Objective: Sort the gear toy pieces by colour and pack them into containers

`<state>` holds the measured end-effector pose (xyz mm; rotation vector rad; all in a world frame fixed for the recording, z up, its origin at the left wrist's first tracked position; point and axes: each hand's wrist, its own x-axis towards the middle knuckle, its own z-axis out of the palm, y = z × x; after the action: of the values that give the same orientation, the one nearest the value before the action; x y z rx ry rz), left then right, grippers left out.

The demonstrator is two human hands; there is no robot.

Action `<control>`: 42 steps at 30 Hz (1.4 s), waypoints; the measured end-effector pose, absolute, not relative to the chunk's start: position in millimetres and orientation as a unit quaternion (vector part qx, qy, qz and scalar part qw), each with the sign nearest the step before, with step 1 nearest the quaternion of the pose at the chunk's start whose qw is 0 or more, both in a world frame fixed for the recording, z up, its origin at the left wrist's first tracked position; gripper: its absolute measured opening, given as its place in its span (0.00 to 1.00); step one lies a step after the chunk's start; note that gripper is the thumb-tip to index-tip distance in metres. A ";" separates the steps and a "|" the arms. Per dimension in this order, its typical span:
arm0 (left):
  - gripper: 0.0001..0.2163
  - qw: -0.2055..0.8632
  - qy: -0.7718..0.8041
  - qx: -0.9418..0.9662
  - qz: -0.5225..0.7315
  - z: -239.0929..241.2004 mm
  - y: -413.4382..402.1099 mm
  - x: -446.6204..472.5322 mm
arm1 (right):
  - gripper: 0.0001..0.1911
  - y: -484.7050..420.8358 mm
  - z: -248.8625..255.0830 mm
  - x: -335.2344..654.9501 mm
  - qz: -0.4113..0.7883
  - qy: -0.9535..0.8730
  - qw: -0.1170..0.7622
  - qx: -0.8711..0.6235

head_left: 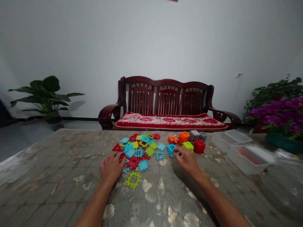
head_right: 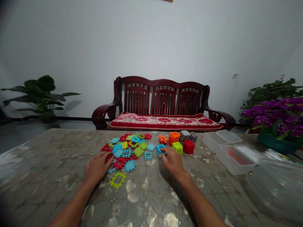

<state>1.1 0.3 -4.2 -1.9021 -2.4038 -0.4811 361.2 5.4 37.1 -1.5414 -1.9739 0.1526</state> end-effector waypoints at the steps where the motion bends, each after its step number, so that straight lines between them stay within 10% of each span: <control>1: 0.19 0.016 -0.774 -0.613 -0.158 -2.7 -0.5 1.9 | 0.17 0.0 29.2 344.4 0.063 -0.769 0.303 -0.559; 13: 0.19 0.006 -0.775 -0.606 -0.178 0.1 -2.7 5.9 | 0.19 -22.9 2.9 297.3 0.015 -0.808 0.177 -0.562; 42: 0.18 0.010 -0.773 -0.609 -0.177 -0.2 -3.9 8.2 | 0.16 -13.1 -20.4 304.3 -0.052 -0.832 0.261 -0.487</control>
<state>8.2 -3.9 -0.2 -1.9019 -2.4117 -0.5532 304.3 -13.1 -20.4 -1.3180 -2.2526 -0.1394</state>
